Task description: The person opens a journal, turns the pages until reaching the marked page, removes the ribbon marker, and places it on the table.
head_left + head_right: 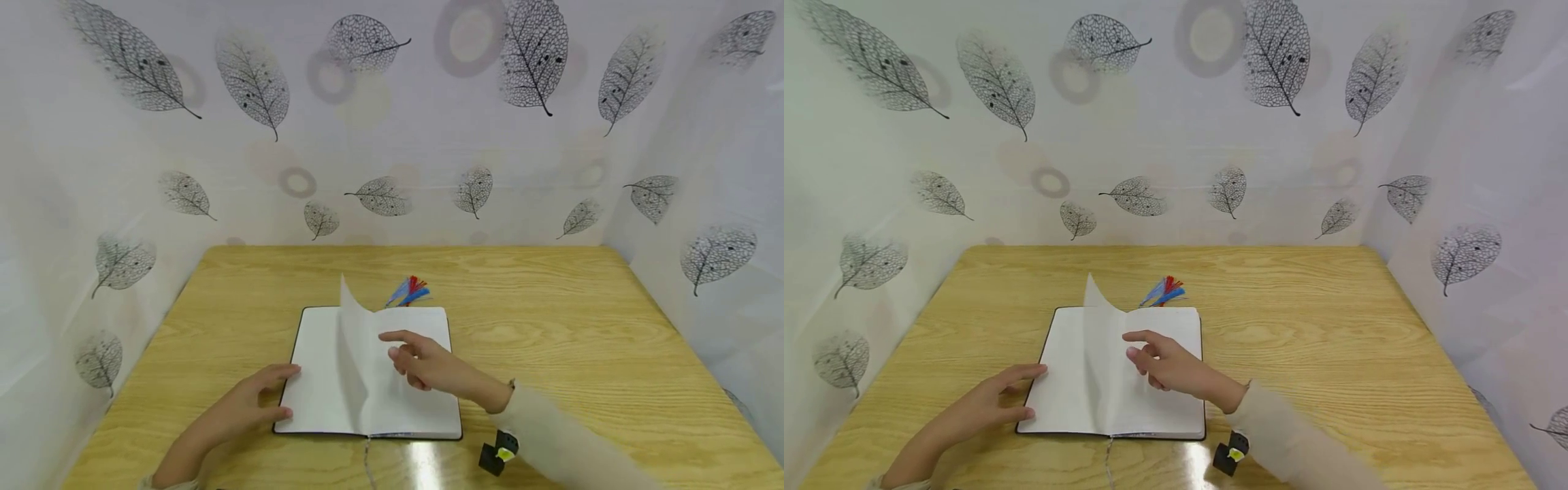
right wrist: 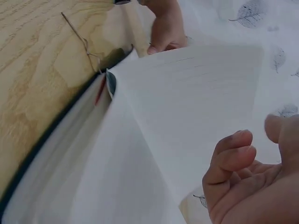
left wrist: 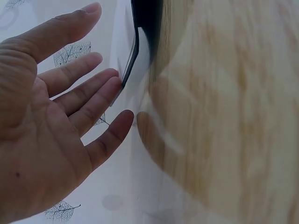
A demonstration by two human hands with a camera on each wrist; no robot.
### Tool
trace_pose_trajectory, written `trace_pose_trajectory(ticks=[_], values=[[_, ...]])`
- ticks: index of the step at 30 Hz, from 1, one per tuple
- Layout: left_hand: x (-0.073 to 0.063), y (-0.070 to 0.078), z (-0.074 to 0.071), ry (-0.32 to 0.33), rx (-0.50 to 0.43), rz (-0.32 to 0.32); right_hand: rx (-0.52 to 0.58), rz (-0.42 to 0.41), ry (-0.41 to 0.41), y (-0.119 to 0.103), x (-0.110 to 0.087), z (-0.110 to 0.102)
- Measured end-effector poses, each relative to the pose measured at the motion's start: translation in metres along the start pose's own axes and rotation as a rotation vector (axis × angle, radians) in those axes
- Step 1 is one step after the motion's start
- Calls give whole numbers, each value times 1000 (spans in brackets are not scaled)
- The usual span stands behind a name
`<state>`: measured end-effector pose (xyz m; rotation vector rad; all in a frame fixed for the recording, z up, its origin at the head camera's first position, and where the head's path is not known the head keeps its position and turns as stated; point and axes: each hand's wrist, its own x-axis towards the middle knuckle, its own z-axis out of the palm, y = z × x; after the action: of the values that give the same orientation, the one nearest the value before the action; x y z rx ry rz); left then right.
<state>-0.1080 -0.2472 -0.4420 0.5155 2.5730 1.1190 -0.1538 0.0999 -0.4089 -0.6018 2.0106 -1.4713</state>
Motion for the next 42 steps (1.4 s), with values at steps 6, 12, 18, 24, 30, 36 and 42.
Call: trace_pose_trajectory(ticks=[6,12,18,24,30,36,42], values=[[-2,-1,-1,34,-16,7,-225,26,18,7,18,28],[-4,-9,0,38,-46,42,-461,34,53,11,29,50],[-9,-12,-2,35,-52,23,-632,61,81,11,33,62],[-17,-15,-9,55,-28,-40,-739,106,75,8,36,69],[-19,-10,-17,94,-5,3,-892,130,63,5,39,73],[-7,0,-17,64,-2,30,-968,123,54,4,40,77],[14,7,-8,-75,-3,19,-999,117,54,2,42,80]])
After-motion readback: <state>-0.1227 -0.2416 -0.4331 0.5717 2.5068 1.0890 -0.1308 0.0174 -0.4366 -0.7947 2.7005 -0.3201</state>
